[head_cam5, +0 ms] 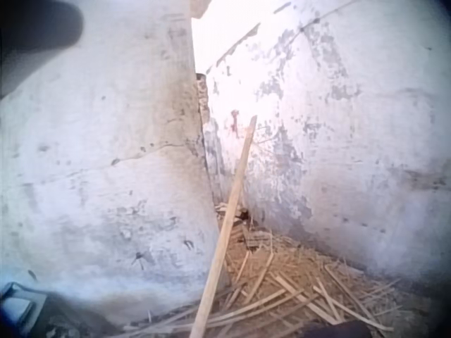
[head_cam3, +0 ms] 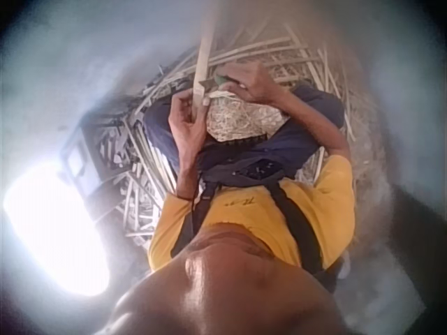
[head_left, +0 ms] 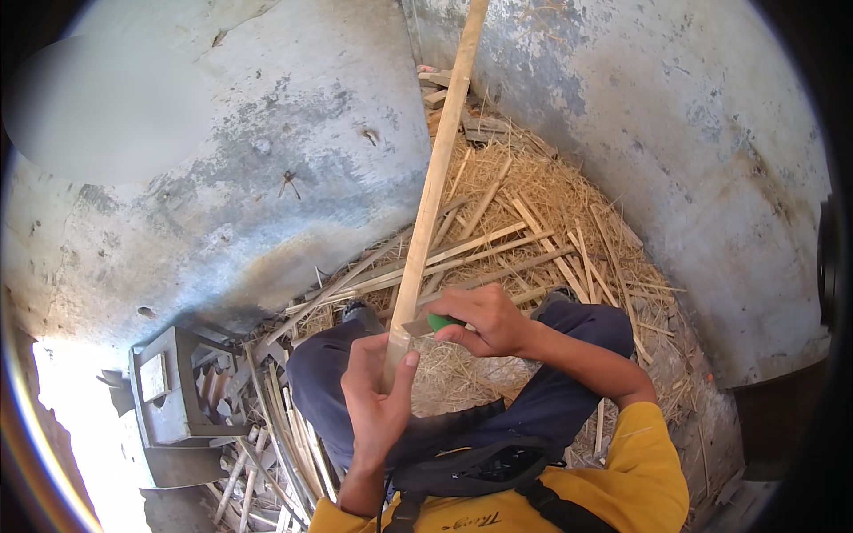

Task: The person strips thin layers of wood from a long bamboo pole using a utility knife while sitting on the floor.

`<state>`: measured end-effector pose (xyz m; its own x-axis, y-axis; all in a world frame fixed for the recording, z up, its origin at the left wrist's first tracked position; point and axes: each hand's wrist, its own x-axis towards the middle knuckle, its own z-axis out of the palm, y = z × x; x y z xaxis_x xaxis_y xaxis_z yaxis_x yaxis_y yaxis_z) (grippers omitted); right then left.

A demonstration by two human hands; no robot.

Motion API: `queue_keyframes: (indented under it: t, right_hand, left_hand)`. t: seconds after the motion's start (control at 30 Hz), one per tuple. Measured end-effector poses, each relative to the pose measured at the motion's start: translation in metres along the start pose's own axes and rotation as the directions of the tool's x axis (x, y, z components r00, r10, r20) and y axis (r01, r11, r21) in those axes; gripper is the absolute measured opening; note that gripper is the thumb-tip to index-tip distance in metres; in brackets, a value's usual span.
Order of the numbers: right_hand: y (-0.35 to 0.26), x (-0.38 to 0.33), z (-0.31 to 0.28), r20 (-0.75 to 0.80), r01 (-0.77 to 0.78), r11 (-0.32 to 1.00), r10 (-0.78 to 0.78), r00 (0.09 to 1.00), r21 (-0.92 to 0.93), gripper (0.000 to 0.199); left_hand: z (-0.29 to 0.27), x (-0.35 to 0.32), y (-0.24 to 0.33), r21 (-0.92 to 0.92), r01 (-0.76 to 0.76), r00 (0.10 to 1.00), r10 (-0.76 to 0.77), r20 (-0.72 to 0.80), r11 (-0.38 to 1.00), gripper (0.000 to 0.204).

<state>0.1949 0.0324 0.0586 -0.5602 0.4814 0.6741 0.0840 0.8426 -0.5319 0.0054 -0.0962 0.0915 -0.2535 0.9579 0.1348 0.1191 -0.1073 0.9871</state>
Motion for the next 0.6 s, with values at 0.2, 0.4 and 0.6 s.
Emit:
queue_keyframes:
  t: [0.2, 0.4, 0.6]
  right_hand:
    - [-0.0059, 0.0021, -0.0007, -0.066, 0.022, 0.997, -0.027, 0.997, -0.068, 0.031]
    - [-0.0074, 0.0032, -0.0008, -0.09, 0.016, 0.987, -0.03, 0.995, -0.159, 0.03]
    - [-0.0025, 0.004, 0.0015, -0.142, 0.021, 0.97, -0.057, 0.988, -0.241, 0.031]
  left_hand:
    - [0.0001, -0.0005, 0.0029, 0.001, 0.0, 1.0, 0.0, 0.02, 1.0, 0.025]
    - [0.001, -0.0018, -0.0002, -0.023, 0.007, 1.0, -0.007, 0.012, 1.0, 0.025]
    - [-0.0034, -0.0028, -0.0022, 0.065, 0.003, 1.0, -0.005, 0.027, 0.998, 0.024]
